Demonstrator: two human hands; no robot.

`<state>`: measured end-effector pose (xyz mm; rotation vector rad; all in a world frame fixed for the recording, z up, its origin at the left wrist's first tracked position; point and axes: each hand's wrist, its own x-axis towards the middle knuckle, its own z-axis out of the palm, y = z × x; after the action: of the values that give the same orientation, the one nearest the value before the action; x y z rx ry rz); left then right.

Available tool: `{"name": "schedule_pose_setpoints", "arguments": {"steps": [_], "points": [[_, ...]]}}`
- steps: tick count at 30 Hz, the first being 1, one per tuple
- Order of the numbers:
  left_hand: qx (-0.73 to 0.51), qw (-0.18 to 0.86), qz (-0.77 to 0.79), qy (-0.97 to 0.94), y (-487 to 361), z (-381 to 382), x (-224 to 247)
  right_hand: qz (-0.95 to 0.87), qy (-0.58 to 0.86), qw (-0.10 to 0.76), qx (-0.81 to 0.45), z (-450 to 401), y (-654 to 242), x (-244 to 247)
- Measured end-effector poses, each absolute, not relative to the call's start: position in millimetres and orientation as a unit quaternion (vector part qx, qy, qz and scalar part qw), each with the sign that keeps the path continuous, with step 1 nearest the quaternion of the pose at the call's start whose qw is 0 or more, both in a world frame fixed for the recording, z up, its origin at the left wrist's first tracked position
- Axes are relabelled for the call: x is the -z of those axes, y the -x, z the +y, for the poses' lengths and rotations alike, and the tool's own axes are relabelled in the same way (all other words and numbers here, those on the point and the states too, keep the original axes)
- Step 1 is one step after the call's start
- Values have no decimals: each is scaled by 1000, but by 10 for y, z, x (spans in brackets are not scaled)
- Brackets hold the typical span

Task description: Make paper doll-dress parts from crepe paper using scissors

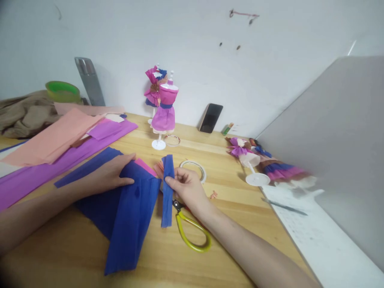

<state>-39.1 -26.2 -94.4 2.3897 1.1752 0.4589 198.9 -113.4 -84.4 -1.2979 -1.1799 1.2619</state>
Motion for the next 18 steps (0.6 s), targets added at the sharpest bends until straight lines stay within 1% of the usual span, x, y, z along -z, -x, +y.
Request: {"name": "schedule_pose_setpoints", "arguments": {"steps": [3,7,16,18], "points": [[-165,193,430,-867,399,-230,1003,-483,538,488,-489,-1091,-1998,882],[-172,205,426,-864,418,-282,947,-484,533,494,-487,-1079,-2013,914],[-207,200,412,-865,606,-216,318,-484,513,516,-486,-1077,-2064,923],[-201,235,402,-862,719,-155,145,-481,507,520,-491,-1081,-2068,929]]}}
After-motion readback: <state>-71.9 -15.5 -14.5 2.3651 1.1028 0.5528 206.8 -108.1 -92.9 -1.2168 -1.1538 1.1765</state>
